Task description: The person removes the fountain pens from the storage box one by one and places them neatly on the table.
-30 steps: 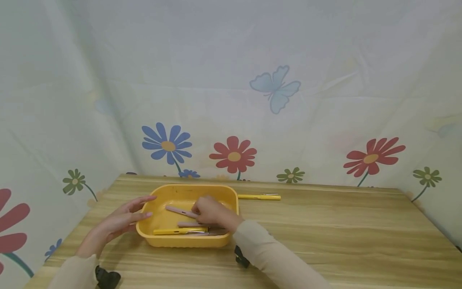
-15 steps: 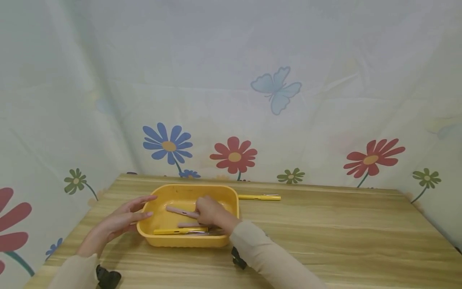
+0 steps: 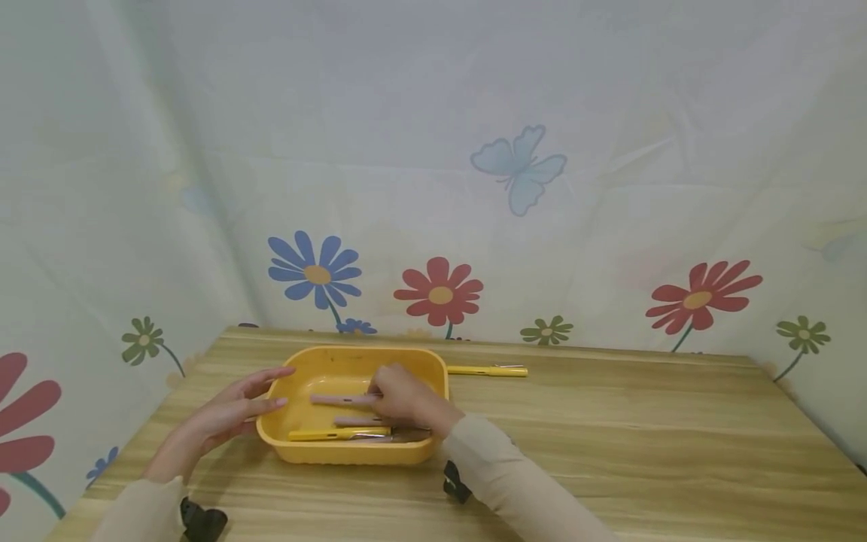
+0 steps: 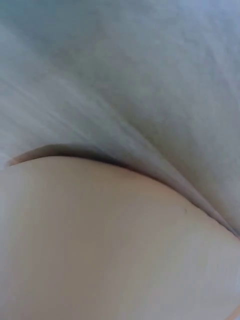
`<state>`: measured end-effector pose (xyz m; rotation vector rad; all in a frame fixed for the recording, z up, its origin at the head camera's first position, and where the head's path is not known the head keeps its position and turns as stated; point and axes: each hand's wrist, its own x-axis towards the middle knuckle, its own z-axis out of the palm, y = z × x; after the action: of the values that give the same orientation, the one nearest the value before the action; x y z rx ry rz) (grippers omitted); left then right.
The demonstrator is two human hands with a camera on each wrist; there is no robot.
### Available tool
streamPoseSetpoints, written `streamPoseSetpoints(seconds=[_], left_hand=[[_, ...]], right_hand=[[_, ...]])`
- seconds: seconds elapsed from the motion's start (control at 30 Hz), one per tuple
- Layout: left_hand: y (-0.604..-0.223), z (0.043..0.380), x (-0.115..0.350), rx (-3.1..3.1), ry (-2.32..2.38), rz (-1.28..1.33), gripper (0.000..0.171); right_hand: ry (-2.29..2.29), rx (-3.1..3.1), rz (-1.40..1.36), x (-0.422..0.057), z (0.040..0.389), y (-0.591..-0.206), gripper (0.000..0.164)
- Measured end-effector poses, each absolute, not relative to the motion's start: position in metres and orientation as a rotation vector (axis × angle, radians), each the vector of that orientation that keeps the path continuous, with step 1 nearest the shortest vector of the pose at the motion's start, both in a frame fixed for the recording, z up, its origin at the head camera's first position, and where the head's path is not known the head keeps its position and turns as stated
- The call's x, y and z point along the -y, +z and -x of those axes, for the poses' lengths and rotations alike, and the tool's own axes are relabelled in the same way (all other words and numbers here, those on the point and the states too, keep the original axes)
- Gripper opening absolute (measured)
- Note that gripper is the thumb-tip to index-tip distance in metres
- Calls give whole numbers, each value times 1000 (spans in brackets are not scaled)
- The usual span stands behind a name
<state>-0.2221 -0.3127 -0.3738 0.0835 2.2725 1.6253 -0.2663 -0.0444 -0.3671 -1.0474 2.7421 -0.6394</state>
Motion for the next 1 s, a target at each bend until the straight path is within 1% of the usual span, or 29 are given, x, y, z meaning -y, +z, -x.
streamPoseSetpoints(seconds=[0.2,0.5,1.0], left_hand=[[-374,222,312,-2275,1623,-65,65],[-376,223,313,-2268,1632,-62,66],[-376,222,313,-2268,1634,-54,66]], right_hand=[[-639,-2752,1164,41,266,-359,16],[-704,-2742,1204,32,266,-349,16],[-969,-2669,1280,0,263,-340,16]])
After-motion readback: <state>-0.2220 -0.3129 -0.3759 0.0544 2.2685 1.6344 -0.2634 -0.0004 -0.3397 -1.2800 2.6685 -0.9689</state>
